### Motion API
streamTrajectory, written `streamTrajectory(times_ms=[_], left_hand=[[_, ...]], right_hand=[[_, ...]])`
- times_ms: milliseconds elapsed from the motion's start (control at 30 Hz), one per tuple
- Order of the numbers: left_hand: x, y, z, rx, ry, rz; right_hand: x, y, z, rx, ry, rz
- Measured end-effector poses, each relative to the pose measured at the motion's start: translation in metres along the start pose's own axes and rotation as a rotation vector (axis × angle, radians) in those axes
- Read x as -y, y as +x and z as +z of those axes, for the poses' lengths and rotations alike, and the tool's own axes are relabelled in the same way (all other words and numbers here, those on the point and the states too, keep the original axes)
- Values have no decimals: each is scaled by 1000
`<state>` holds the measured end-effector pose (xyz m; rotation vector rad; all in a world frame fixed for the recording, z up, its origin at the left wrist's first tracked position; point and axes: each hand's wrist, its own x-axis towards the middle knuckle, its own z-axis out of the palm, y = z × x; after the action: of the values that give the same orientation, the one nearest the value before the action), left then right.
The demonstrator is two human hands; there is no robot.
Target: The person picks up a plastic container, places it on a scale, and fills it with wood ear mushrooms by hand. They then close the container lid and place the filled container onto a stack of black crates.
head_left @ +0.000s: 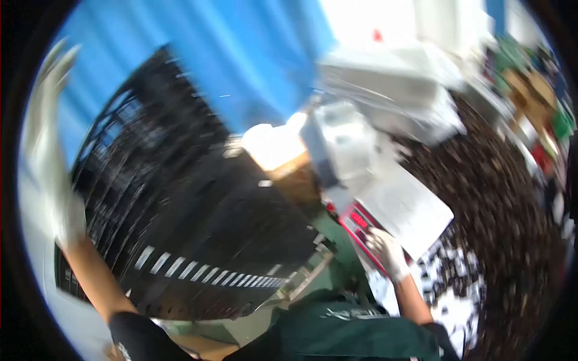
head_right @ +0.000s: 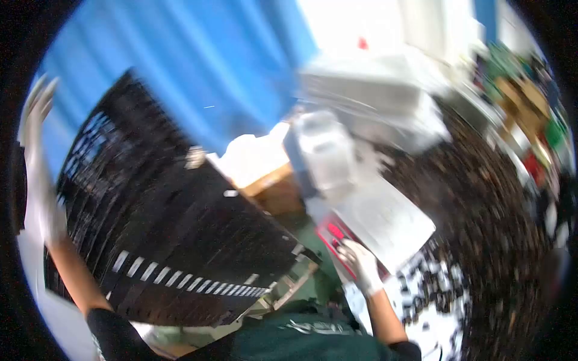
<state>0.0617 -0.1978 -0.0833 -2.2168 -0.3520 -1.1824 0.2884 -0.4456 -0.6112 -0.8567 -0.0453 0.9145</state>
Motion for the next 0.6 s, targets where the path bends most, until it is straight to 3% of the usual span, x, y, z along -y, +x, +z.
streamTrajectory(times_ms=[100, 167, 233, 300, 333, 433, 533, 567, 600], left_hand=[[-98, -46, 33, -67, -879, 465], [-183, -82, 82, -115, -883, 142], [-226, -87, 160, 126, -999, -330], [-250, -91, 262, 255, -1216, -417], [-249, -105, 329, 351, -1201, -354], [-242, -167, 500, 462, -930, -86], [-243, -191, 545, 570, -951, -93], [-250, -184, 527, 531, -855, -94], [-251, -178, 527, 546, -923, -135]], right_hand=[[-7, 5, -3, 55, -91, 7], [1, -4, 3, 26, -254, -37], [7, -22, -3, -33, -379, -62], [-9, -32, -33, -93, -424, -163], [3, -59, -33, -224, -557, -125], [-35, -108, -83, -458, -872, -334], [-71, -184, -113, -767, -1353, -381], [-86, -207, -122, -855, -1556, -444], [-101, -228, -128, -906, -1545, -362]])
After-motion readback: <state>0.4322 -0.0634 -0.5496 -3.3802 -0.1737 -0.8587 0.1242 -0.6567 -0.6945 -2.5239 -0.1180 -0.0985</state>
